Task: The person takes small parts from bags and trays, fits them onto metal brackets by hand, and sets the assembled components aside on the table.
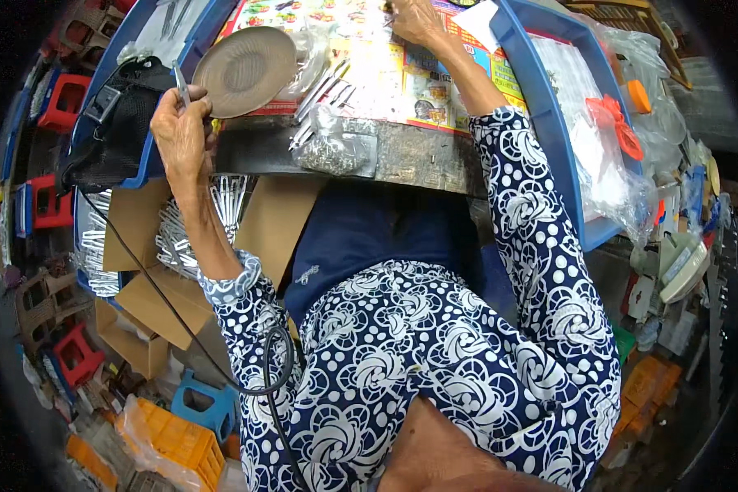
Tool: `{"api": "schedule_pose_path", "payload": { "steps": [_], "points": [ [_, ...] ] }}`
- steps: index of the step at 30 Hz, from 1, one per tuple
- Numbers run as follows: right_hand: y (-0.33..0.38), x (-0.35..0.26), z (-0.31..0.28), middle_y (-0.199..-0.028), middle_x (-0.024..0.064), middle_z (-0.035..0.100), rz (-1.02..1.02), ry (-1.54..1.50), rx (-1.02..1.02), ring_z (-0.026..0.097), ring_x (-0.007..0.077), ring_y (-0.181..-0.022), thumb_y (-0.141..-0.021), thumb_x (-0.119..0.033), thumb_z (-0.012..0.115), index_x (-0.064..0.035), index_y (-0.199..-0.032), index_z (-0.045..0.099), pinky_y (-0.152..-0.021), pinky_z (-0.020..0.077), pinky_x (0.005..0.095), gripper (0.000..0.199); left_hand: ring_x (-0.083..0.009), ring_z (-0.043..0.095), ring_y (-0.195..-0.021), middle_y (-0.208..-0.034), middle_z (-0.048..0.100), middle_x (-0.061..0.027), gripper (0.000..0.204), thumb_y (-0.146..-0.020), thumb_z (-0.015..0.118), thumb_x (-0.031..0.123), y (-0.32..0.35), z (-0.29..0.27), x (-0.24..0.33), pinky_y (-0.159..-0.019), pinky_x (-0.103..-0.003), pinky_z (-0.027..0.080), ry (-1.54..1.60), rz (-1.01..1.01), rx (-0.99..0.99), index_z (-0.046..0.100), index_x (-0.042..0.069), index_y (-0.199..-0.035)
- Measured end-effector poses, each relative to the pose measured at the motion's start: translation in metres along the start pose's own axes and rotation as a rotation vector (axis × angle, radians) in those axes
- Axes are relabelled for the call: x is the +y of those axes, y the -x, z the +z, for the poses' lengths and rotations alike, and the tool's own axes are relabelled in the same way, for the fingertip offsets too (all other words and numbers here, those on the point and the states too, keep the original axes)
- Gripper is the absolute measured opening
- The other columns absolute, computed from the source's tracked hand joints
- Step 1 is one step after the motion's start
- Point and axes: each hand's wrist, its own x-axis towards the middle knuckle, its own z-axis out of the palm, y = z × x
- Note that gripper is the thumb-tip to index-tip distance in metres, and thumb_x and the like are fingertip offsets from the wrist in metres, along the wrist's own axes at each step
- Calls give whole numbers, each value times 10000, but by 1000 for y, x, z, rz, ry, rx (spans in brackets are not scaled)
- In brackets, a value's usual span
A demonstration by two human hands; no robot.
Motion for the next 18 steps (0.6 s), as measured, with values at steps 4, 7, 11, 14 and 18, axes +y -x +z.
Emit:
{"api": "schedule_pose_path", "payload": {
  "steps": [4, 7, 11, 14, 18],
  "points": [
    [-2, -18, -3, -692, 214, 477, -25, -52, -138, 468, 361, -723, -646, -64, 455, 21, -646, 518, -652, 376, 431, 106, -39, 388, -410, -563, 455, 11, 109, -680, 502, 4, -1, -13, -10, -345, -164, 311, -14, 5, 40, 531, 2, -786],
    [-6, -15, -11, -751, 212, 475, 14, 52, -338, 465, 357, -743, -649, -79, 474, 13, -710, 531, -656, 378, 426, 125, -37, 375, -403, -564, 449, 15, 105, -682, 502, 6, -2, -10, -11, -345, -161, 304, -6, -12, 65, 534, 8, -782],
    [1, -57, -30, -846, 193, 453, -199, -112, -26, 456, 354, -804, -668, -140, 526, -1, -826, 532, -651, 382, 444, 211, -33, 364, -406, -566, 447, 15, 103, -684, 502, 5, -3, -12, -14, -349, -159, 301, 7, -36, 89, 533, 7, -782],
    [-16, -66, -15, -934, 221, 493, -32, -281, -423, 470, 366, -869, -701, -230, 522, -13, -925, 502, -720, 384, 449, 312, -22, 347, -408, -582, 459, 39, 86, -713, 533, 52, -7, -11, -15, -365, -148, 270, 5, -30, 46, 533, 56, -800],
    [-6, -106, 0, -764, 241, 575, -33, -243, -287, 587, 330, -712, -709, -345, 528, 74, -905, 517, -614, 472, 403, 462, -31, 373, -409, -563, 443, 16, 87, -695, 498, 8, -2, -12, -13, -352, -155, 278, 35, -8, 49, 523, 11, -778]
  ]
}}
